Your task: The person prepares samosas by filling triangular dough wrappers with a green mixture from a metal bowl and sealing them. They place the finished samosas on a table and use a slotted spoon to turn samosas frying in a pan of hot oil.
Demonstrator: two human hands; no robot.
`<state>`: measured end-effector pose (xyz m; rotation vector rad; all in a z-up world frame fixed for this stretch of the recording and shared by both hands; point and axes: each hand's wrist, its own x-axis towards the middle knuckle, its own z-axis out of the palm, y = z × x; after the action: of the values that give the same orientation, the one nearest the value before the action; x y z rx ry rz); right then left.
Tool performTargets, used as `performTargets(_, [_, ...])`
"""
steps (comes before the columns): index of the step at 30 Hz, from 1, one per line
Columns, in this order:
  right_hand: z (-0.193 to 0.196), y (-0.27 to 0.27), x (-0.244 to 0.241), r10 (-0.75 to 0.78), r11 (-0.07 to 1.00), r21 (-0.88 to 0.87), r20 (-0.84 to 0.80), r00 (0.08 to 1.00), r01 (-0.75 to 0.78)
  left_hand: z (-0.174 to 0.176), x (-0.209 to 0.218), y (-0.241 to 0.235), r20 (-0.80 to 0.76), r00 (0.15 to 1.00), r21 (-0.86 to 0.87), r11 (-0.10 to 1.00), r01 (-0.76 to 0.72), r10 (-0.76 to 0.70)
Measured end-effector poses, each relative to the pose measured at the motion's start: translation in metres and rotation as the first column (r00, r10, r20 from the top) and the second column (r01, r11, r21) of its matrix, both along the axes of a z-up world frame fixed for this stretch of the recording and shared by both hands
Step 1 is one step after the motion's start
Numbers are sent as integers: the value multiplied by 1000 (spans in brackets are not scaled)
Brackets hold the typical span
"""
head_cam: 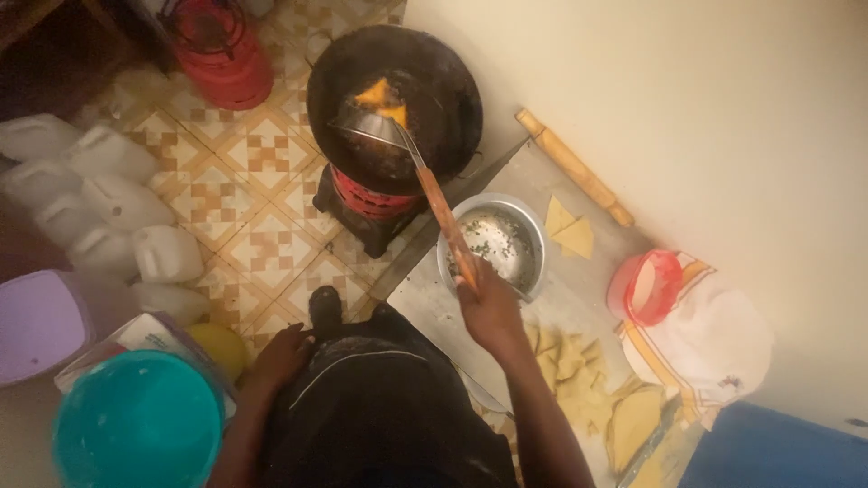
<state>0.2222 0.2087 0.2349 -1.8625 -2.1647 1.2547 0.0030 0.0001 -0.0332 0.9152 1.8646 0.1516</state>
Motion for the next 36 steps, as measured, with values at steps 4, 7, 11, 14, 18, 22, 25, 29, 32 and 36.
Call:
performTargets(4, [-50,-8,23,0,993,119,-54,999,6,-5,1,-3,-33,998,30,998,51,-50])
performTargets(7, [-86,-21,36,59,950,309,-83,995,-31,-10,5,-11,-26,1000,18,1000,2,-2])
performTargets(11, [-82,-21,41,51,851,525,-59,997,-12,-36,5,3,18,997,94,993,-72,70])
performTargets(14, [-73,-25,52,13,901,434,-7,1000,-8,-30,12,12,-15,1000,-2,1000,-10,10])
performTargets(18, [-34,-29,66,0,822,559,-189,982,107,9,24,30,-33,999,-55,998,10,-12])
performTargets(22, [-62,-37,132,-170,746,603,-240,956,284,41,35,39,-21,997,-55,996,71,-73])
performTargets(25, [-45,-48,179,-384,754,532,-120,916,386,48,45,41,-13,998,-88,995,54,-55])
performTargets(29, [-43,-56,235,-525,779,398,-7,851,484,53,57,53,-2,995,-89,991,102,-103])
performTargets(32, [-66,-63,267,-517,820,344,104,850,457,66,76,58,-1,989,-109,983,147,-148])
performTargets(36, [-96,-46,290,-467,867,285,171,868,410,24,90,55,-26,955,-27,955,295,-296])
